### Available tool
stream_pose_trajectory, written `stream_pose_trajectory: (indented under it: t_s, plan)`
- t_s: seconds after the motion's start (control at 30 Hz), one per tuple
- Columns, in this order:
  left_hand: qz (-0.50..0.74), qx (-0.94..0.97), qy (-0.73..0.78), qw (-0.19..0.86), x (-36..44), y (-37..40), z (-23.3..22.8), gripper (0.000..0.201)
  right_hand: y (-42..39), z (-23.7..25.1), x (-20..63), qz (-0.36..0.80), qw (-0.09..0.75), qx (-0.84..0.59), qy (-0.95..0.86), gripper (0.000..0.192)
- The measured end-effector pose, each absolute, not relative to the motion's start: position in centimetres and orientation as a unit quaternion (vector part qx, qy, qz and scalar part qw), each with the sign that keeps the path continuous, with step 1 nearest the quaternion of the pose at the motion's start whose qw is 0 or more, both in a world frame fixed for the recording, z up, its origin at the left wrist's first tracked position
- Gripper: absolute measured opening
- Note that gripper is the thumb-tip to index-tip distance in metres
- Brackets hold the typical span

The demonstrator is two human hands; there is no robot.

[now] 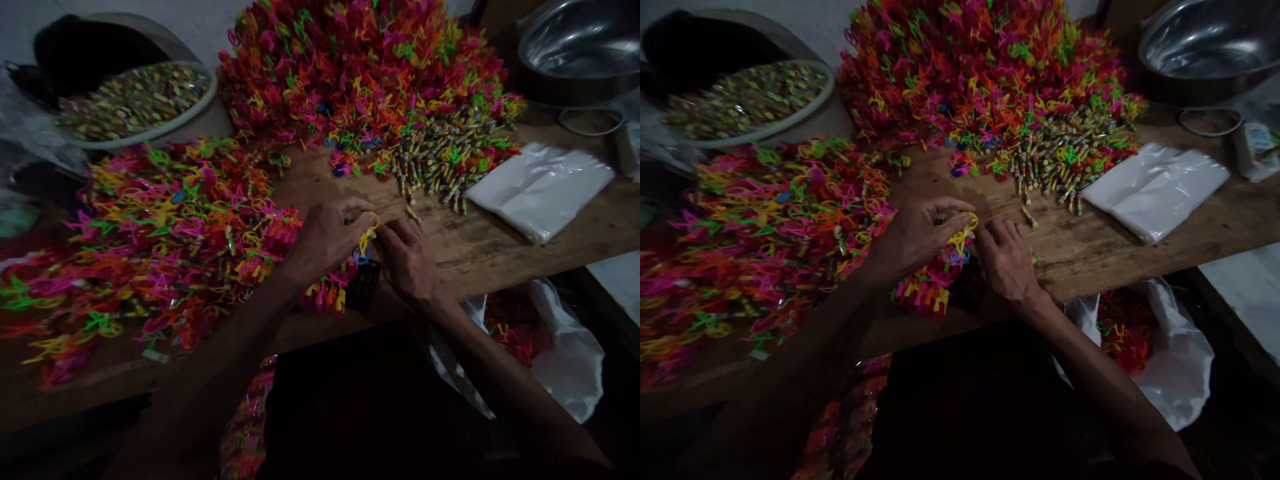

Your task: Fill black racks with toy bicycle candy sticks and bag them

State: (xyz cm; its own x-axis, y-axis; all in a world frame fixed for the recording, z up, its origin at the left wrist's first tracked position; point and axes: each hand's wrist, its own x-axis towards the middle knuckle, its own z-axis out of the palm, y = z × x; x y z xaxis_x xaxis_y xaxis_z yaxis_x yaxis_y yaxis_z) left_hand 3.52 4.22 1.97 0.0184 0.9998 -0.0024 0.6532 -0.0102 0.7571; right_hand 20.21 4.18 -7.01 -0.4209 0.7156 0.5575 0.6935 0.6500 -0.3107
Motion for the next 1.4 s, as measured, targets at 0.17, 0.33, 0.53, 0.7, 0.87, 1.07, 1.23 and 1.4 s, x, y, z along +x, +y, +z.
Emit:
stream_pose_trajectory:
  t_s: [0.17, 0.33, 0.53, 0.7, 0.87, 1.07, 1.23, 1.4]
  plan:
    - [0.264, 0.669, 0.637, 0.275, 4.1, 4.6, 1.9, 0.025, 4.5, -7.6, 19.8, 0.087, 0.36, -0.422, -0.827, 0.024]
    - [0.286, 0.709, 0.608, 0.214, 3.7, 3.6, 2.5, 0.037, 3.5, -8.4, 20.3, 0.182, 0.401, -0.448, -0.778, 0.016]
    - [0.398, 0.67, 0.593, 0.203, 2.3, 0.5, 1.8, 0.024, -1.4, -10.1, 20.7, 0.268, 0.465, -0.421, -0.731, 0.013]
    - [0.448, 0.599, 0.604, 0.275, 1.4, -1.1, -0.9, 0.021, -2.5, -11.9, 19.8, 0.318, 0.467, -0.433, -0.702, 0.016]
    - [0.422, 0.616, 0.601, 0.285, 0.7, -1.2, -1.6, 0.028, -1.2, -12.0, 20.6, 0.29, 0.459, -0.456, -0.705, 0.016]
    - [0.402, 0.722, 0.55, 0.123, 1.6, -4.8, -0.1, 0.028, 0.9, -10.7, 24.1, 0.141, 0.401, -0.497, -0.757, 0.017]
    - [0.398, 0.79, 0.432, 0.176, 4.7, -8.6, -1.9, 0.036, 2.0, -10.7, 23.3, 0.102, 0.25, -0.476, -0.837, 0.018]
    - [0.37, 0.681, 0.522, 0.357, 7.6, -10.3, -6.7, 0.025, 2.8, -11.0, 22.3, 0.087, 0.183, -0.5, -0.842, 0.02]
